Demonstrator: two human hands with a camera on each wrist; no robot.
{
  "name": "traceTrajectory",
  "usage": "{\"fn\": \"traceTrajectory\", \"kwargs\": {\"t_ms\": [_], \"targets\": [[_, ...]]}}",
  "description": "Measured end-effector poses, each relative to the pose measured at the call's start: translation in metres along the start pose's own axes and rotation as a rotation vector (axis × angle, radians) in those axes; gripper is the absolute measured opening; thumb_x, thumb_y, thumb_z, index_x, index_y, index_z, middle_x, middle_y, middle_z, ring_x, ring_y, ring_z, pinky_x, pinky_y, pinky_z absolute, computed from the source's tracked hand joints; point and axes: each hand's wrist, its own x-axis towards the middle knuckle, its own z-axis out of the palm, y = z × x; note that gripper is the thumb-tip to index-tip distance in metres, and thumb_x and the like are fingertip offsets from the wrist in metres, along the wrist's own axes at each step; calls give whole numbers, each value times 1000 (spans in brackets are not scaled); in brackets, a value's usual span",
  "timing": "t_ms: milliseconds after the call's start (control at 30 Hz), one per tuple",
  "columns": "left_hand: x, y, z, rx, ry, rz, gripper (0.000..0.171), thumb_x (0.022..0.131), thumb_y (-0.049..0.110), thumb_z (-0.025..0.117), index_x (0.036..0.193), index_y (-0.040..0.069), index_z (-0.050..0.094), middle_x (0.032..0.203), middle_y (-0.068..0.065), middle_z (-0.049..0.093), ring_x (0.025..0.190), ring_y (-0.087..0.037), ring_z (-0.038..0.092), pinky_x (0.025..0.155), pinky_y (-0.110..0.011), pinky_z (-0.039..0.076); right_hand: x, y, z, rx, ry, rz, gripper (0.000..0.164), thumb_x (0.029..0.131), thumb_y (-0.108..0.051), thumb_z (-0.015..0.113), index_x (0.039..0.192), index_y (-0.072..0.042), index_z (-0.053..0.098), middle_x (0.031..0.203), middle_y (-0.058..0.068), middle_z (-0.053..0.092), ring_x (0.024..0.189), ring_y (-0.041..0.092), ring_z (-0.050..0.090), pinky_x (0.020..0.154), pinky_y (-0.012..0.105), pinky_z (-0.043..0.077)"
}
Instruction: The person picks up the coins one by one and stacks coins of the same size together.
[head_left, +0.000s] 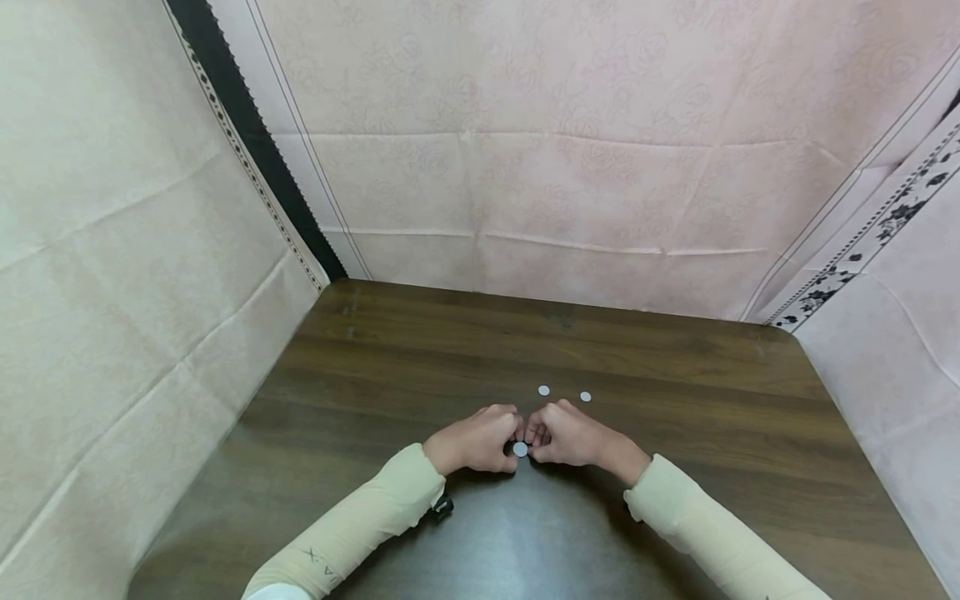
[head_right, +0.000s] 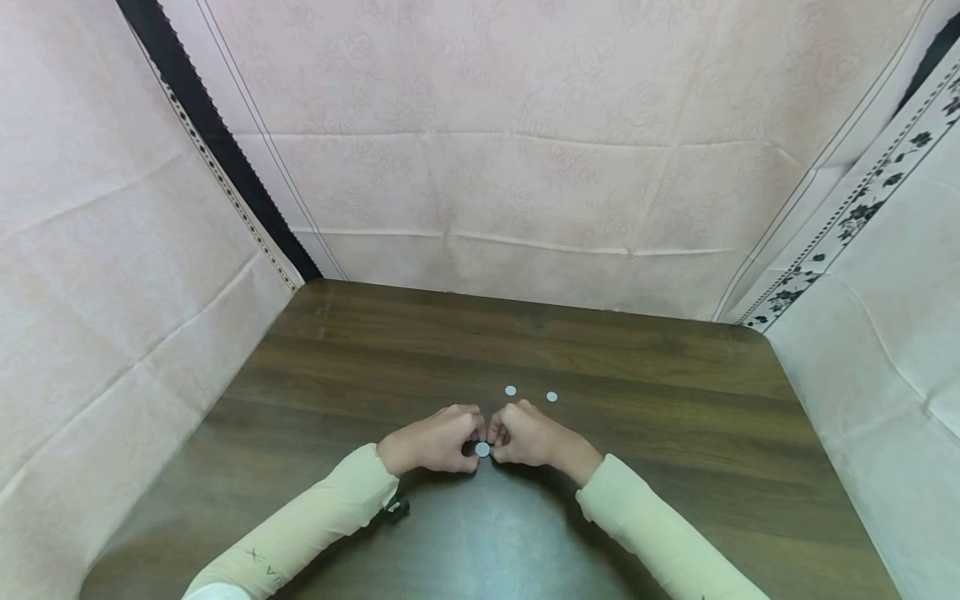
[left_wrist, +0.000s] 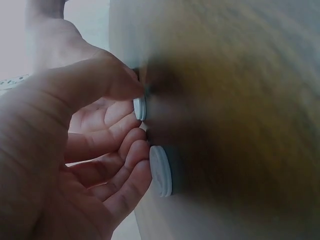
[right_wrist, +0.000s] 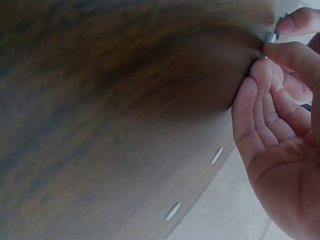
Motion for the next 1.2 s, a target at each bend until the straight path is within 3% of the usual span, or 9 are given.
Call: {"fn": "traceTrajectory", "kwargs": {"t_ms": [367,633,1000,1200], "targets": [[1,-1,3,-6,23,-12,14,90,17,80,89,8,70,83,2,59,78,-7,43,67,-19,40,1,-1,-2,-2,-4,-20,6,88,-4,78,89,-9,75,84,-4,75,76,-1,69,70,20,58],[0,0,1,-4,29,-7,10,91,17,79,91,9,72,88,-1,63,80,-7,46,70,-19,42,2,-5,-19,-20,-63,1,7,88,-3,76,93,-6,77,86,-2,77,80,1,72,72,20,58],[1,-3,4,56,36,1,14,92,22,80,95,10,73,95,1,65,83,-7,55,73,-18,49,10,-1,-50,-131,-20,31,13,92,-5,75,103,2,75,94,7,78,84,9,73,74,25,61],[1,-3,4,31,15,-15,13,94,22,78,98,10,73,99,2,65,84,-5,54,74,-17,48,20,7,-62,-228,11,59,16,92,-6,75,106,3,76,97,9,78,86,12,75,75,28,62]]}}
